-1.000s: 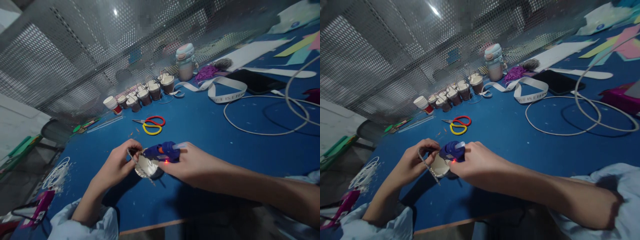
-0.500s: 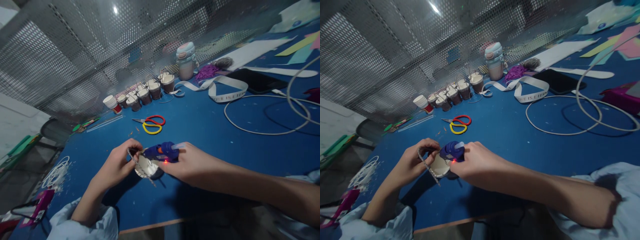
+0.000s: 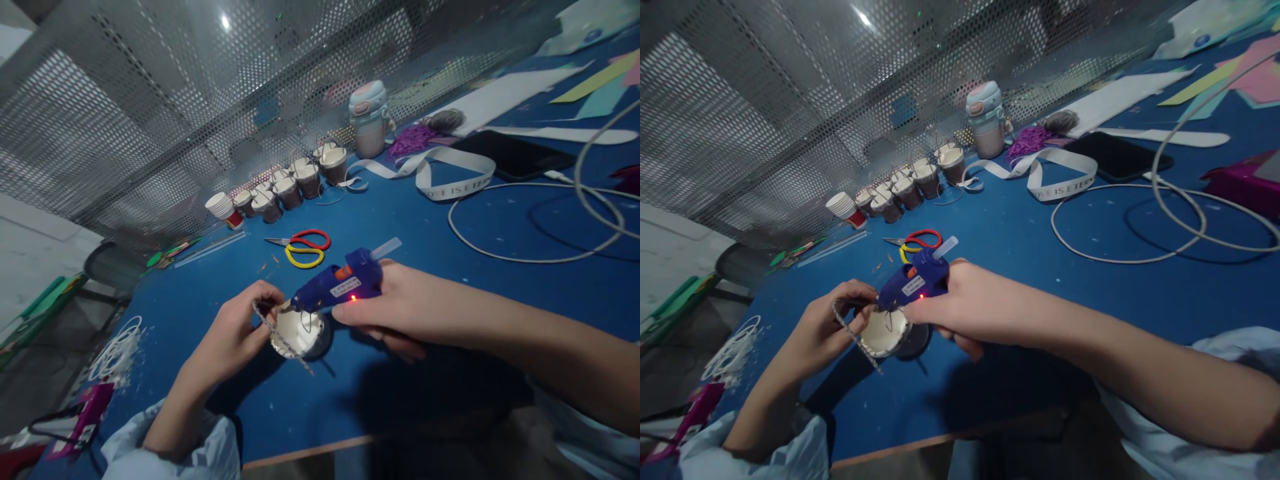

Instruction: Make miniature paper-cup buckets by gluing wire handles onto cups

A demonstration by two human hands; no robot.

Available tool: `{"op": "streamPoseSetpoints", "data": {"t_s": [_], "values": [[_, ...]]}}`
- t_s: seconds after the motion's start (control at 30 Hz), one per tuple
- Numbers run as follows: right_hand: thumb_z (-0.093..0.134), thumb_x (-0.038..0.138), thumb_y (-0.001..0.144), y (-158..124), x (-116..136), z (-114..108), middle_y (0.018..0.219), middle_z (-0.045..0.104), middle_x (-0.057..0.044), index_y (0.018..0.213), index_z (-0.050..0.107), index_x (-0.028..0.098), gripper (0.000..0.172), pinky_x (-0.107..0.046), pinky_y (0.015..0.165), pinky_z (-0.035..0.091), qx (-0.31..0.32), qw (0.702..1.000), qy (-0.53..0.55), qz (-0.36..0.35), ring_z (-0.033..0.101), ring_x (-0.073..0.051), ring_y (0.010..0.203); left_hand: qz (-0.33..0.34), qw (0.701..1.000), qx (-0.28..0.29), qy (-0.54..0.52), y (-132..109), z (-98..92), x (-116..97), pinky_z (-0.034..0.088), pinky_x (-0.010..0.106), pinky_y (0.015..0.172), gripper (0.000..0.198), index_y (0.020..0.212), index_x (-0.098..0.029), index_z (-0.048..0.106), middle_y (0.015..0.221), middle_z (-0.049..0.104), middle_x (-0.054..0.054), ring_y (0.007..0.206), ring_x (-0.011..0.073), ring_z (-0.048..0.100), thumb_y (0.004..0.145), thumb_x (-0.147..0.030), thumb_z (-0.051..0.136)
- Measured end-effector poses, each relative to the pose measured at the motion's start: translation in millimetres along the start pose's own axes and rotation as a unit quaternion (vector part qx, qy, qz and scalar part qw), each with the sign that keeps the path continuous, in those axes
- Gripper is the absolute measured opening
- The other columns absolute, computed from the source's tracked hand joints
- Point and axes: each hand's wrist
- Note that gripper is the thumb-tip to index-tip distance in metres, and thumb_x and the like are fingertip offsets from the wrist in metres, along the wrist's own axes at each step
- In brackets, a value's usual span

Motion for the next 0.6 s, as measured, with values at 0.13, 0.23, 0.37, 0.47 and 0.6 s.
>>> {"op": "streamPoseSetpoints", "data": {"t_s": [0.13,0.23,0.37,0.47,0.6], "values": [[0.058,0.035,0.081,2,0,0,0.029,0.039,0.006,0.046,0.045,0.018,0.040,-0.020,0.039,0.036,-0.001,0.992,0.123,-0.025,0.037,-0.006,0.028,-0.021,1.000,-0.014,0.004,0,0.5,-5,0.048,0.023,0.066,0.007,0.095,-0.019,0.054,0.086,0.062,0.003,0.072,0.0119,0.059,0.091,-0.020,0.048],[0.063,0.033,0.076,3,1,0,0.032,0.040,0.008,0.051,0.048,0.018,0.034,-0.021,0.036,0.038,-0.026,0.976,0.205,-0.067,0.033,-0.005,0.025,-0.044,0.999,-0.021,0.004,-1,1.3,-7,0.047,0.023,0.064,0.008,0.094,-0.019,0.055,0.084,0.062,0.003,0.070,0.0119,0.059,0.089,-0.018,0.049],[0.063,0.033,0.077,4,4,-3,0.037,0.044,0.007,0.059,0.053,0.017,0.025,-0.023,0.037,0.038,-0.141,0.963,0.198,-0.116,0.038,-0.007,0.028,-0.049,0.998,-0.030,0.013,-2,2.4,-7,0.046,0.022,0.063,0.012,0.095,-0.019,0.055,0.082,0.063,0.002,0.068,0.0118,0.058,0.085,-0.014,0.050],[0.060,0.035,0.080,9,1,-10,0.045,0.052,0.003,0.064,0.058,0.016,0.025,-0.023,0.041,0.039,-0.253,0.955,0.076,-0.138,0.047,-0.010,0.036,-0.052,0.998,-0.038,0.018,-1,2.9,-8,0.046,0.023,0.063,0.012,0.093,-0.019,0.056,0.081,0.063,0.002,0.068,0.0119,0.058,0.084,-0.014,0.050],[0.058,0.035,0.082,25,-12,-23,0.057,0.060,-0.001,0.069,0.064,0.016,0.023,-0.025,0.054,0.043,-0.356,0.919,-0.101,-0.138,0.058,-0.015,0.054,-0.078,0.995,-0.050,0.019,-2,4.6,-11,0.046,0.023,0.063,0.012,0.093,-0.019,0.056,0.081,0.065,0.002,0.068,0.0124,0.059,0.083,-0.015,0.051]]}}
Point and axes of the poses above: each hand's wrist, its own y-axis towards the middle knuckle, its own z-axis out of the palm, x = y × z
